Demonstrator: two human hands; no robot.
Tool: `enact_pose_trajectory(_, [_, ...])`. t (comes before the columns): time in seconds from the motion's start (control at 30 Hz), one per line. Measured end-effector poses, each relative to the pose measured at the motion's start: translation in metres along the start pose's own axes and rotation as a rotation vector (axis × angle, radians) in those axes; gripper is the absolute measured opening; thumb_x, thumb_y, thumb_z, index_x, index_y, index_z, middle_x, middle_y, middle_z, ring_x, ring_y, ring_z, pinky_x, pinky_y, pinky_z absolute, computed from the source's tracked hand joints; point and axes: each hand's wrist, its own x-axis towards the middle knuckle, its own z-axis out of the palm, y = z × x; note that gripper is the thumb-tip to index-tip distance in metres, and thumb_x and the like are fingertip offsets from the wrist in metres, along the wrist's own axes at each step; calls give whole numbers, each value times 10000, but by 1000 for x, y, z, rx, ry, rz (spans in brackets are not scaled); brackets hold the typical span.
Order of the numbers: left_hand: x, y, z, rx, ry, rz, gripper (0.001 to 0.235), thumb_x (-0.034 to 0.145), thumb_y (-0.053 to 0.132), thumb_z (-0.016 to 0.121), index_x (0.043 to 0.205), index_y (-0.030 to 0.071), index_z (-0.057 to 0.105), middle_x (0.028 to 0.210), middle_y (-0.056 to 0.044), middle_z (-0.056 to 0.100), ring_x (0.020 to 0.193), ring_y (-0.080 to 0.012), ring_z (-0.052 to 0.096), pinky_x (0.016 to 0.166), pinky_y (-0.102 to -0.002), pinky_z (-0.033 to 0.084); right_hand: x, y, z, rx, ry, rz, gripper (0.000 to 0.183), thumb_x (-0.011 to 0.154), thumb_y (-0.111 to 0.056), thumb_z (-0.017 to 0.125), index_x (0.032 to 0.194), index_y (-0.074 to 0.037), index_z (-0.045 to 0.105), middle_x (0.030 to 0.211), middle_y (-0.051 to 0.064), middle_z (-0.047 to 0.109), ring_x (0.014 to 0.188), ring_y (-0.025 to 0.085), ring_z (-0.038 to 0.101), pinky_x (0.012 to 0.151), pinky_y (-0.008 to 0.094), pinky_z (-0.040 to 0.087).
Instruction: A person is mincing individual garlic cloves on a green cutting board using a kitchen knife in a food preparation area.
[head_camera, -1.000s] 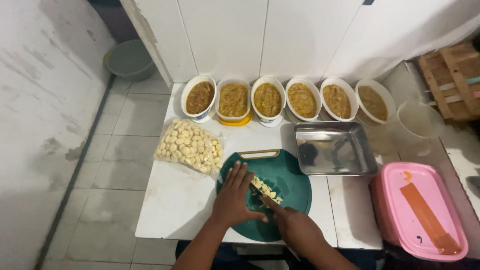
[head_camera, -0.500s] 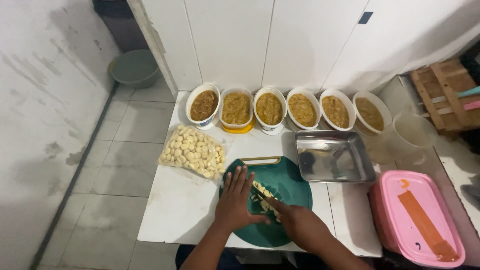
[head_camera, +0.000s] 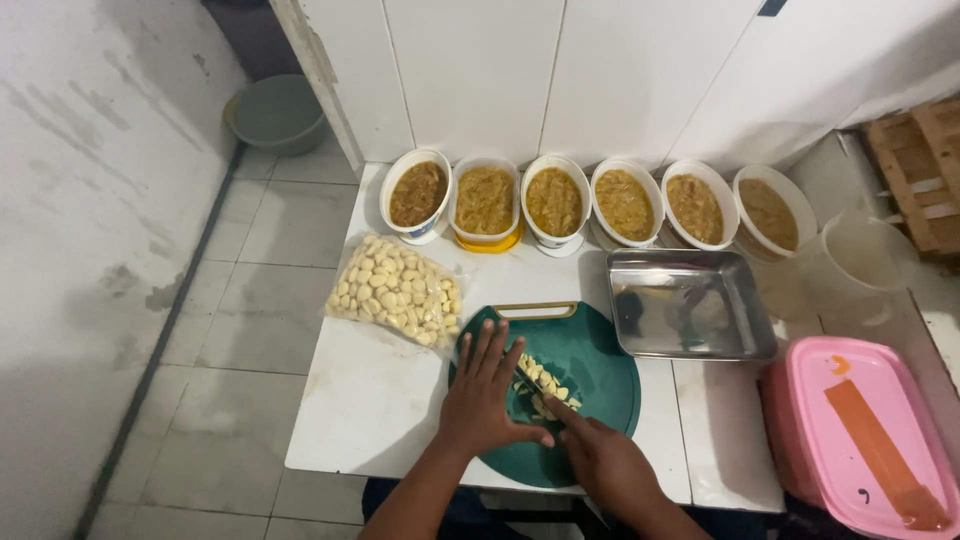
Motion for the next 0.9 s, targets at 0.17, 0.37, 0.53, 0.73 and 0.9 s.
enact_pose_trajectory(0.17, [-3,1,1,19,62,-3,1310,708,968,488,1700,209,93,1761,-174,-22,1633,-399,-51,1290,-655,33,-7,-11,-30,110,-22,-3,576,985,-342,583,1536,-476,487,1375,55,718,1084,314,778,816,396,614])
enact_pose_trajectory(0.37, [2,1,0,5,-47,-16,1338,692,957,492,1684,135,131,1759,-143,69,1628,-353,2,1288,-606,8,-11,-21,-53,-155,-74,6,587,1001,-387,505,1564,-520,405,1157,63,770,896,317,747,721,417,561])
enact_pose_trajectory(0.53, [4,2,-2,-64,-140,-71,1341,679,944,486,1672,102,161,1749,-143,108,1618,-342,40,1276,-597,16,-1,2,-23,-196,-58,1,610,1003,-360,505,1579,-510,370,1079,66,753,832,366,709,688,491,525])
enact_pose_trajectory(0.73, [8,1,-2,-70,-117,-45,1331,695,937,481,1668,84,167,1748,-147,121,1620,-344,66,1288,-586,54,1,-1,-17,-232,-85,57,612,1030,-392,479,1611,-489,310,1087,98,729,827,359,725,693,479,564])
enact_pose_trajectory(0.9, [7,0,1,-78,-113,-33,1336,700,924,523,1664,68,171,1746,-153,123,1621,-352,57,1286,-602,68,0,3,-14,-234,-70,-5,622,1032,-375,489,1618,-460,298,1103,96,723,803,372,725,656,501,566])
